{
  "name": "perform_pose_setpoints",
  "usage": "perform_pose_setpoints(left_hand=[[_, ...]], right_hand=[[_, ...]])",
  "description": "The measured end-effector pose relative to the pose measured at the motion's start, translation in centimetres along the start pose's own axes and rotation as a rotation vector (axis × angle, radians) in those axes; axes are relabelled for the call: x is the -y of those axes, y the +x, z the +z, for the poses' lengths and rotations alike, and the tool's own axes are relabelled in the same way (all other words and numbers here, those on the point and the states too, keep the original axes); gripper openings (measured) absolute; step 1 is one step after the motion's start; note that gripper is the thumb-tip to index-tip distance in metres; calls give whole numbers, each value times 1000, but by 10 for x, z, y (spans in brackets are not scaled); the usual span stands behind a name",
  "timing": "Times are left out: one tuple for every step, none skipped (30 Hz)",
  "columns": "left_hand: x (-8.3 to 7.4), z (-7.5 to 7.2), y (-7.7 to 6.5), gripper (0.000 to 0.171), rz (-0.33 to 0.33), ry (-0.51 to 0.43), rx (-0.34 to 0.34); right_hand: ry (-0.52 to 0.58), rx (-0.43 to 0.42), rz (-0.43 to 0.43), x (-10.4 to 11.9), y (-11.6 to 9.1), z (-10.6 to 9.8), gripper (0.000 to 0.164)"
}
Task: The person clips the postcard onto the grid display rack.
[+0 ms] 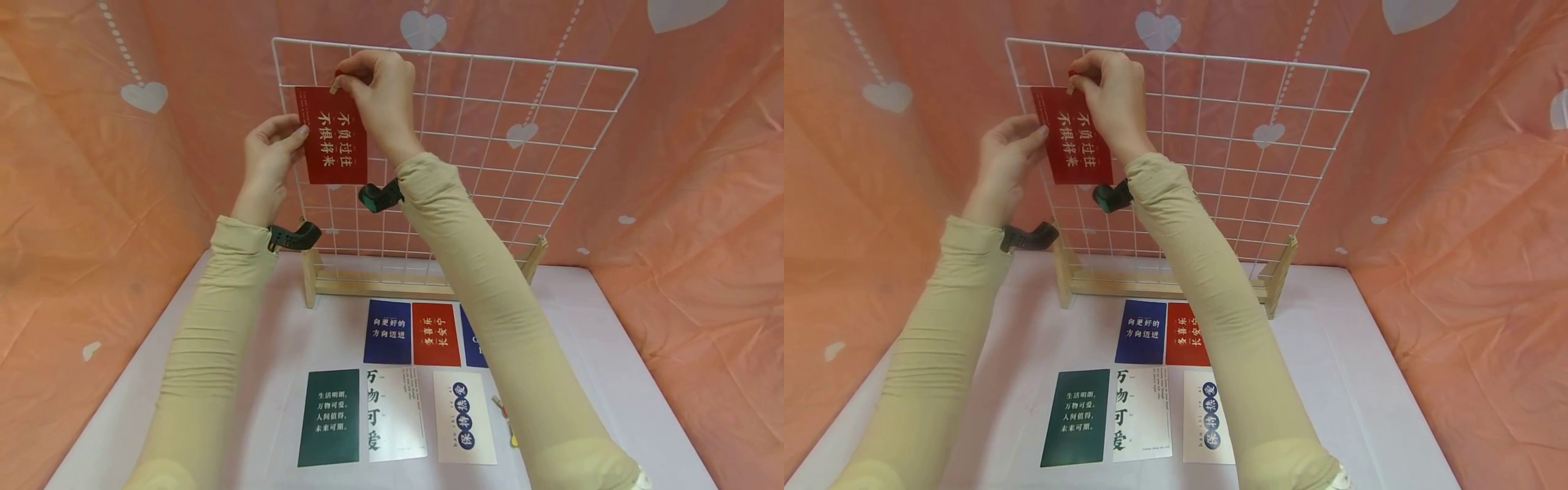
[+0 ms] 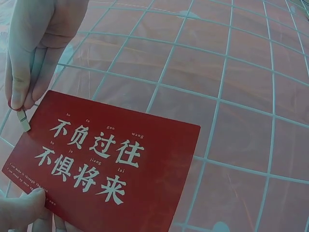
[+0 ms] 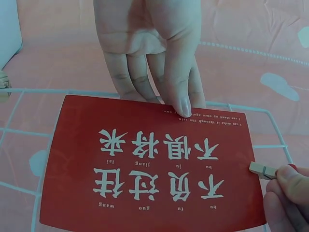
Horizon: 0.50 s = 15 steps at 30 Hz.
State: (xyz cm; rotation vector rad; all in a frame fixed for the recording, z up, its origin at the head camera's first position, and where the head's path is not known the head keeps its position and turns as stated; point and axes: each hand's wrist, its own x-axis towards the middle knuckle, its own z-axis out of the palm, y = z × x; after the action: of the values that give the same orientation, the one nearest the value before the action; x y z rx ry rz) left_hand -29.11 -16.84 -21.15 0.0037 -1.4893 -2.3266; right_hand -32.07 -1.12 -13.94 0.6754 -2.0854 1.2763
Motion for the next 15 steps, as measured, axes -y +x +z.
perform_pose_setpoints(left_hand=[[0, 0, 0, 10, -5, -1, -3], [1, 1, 0, 11, -10, -3, -4], [1, 1, 0, 10, -11, 2, -5], [2, 2, 1, 11, -16, 1, -7], [2, 2, 1, 10, -21, -3, -8], [3, 3, 1, 10, -23, -4, -9], [4, 3, 1, 10, -20, 2, -11], [4, 4, 2, 10, -23, -3, -14], [5, 4, 2, 10, -25, -8, -18], [5, 5, 2, 10, -26, -12, -22], [5, 6, 2, 9, -26, -13, -26], [5, 6, 2, 9, -27, -15, -31], [5, 7, 1, 10, -32, -23, -37], [5, 8, 1, 10, -35, -30, -41], [5, 8, 1, 10, -35, -32, -45]], right_hand=[[-8, 1, -4, 0, 0, 0, 8], [-14, 2, 0, 0, 0, 0, 8], [-24, 4, 1, 0, 0, 0, 8], [-32, 6, 1, -1, 0, 0, 8], [-35, 8, 2, -1, -1, 0, 8], [-43, 11, 3, -1, 0, 0, 8], [-52, 13, 3, -1, -1, -1, 7], [-56, 17, 7, -1, 0, -1, 7], [-66, 20, 3, -1, 0, -2, 7], [-73, 25, 2, -1, 0, -2, 8], [-78, 30, 4, -1, 0, -3, 8], [-86, 36, 5, 0, 1, -3, 8], [-92, 41, 4, 0, 1, -3, 9], [-97, 47, 6, 0, 1, -3, 9], [-102, 53, 9, 1, 2, -4, 9]])
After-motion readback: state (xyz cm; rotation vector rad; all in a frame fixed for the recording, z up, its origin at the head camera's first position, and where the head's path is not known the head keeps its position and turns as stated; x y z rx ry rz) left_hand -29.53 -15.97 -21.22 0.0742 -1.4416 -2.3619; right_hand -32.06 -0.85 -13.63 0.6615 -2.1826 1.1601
